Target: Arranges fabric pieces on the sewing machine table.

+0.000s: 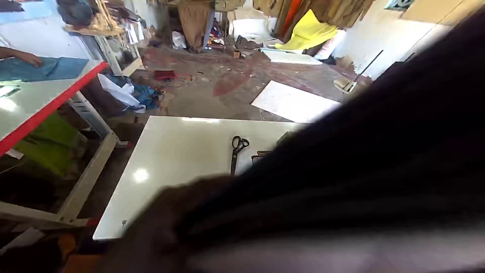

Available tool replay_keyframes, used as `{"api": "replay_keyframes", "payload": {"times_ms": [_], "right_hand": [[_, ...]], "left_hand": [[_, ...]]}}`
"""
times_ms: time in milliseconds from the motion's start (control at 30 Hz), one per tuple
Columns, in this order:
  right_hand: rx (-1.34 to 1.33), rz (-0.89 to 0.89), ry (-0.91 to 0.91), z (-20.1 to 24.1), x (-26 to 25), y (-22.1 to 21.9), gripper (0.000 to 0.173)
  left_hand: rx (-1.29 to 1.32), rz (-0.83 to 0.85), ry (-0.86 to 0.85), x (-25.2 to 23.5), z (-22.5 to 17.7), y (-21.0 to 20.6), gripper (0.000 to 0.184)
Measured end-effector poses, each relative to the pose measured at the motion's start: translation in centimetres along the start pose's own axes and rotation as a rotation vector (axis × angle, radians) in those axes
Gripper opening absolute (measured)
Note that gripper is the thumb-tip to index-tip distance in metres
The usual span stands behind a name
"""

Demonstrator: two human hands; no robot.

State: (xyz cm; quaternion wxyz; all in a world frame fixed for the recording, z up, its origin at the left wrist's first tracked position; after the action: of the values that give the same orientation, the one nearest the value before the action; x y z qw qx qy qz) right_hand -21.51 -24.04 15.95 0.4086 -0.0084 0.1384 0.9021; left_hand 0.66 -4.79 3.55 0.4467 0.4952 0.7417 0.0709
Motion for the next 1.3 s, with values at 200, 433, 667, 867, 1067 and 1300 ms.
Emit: {"api": "replay_keyframes", "payload": {"times_ms": [200,433,667,867,1067,1300], "right_hand": [[-0.511,0.023,-0.172,-21.3,-7.2,-10.0,0.044],[0.012,0.246,-0.377,-33.2,-5.9,-11.9,0.061],[0.655,0.266,-0.09,-30.0,-18.6,-14.0,0.064],[0.814,0.437,-0.156,-31.9,-26.2,-21.9,0.037],[0.776,0.406,0.118,-30.6,-28.0,-24.4,0.033],[0.368,0.301,0.399,-20.3,-12.2,-16.6,0.031]], "left_hand": [[-0.815,0.259,0.463,-3.7,9.0,6.7,0.065],[-0.836,0.09,0.716,8.6,19.8,-8.7,0.071],[-0.833,-0.033,0.669,9.0,19.3,-8.9,0.068],[-0.832,-0.018,0.736,9.0,19.6,-8.8,0.069],[-0.844,0.003,0.755,8.9,21.0,-8.3,0.07],[-0.849,-0.011,0.687,8.5,24.3,-4.8,0.073]]}}
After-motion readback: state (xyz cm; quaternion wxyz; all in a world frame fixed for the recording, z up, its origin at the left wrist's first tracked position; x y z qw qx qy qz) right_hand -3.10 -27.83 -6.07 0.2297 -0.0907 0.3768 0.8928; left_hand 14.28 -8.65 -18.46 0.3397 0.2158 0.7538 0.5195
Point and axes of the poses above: each hand's wrist, its own x-axis away from the middle knuckle, its own y-axis out of the back of the hand, z = x × y, the point moved 6 cm from there along -x, towards the middle knuckle, and after that the axes turned 9 degrees about -x, right-handed, at the moved point
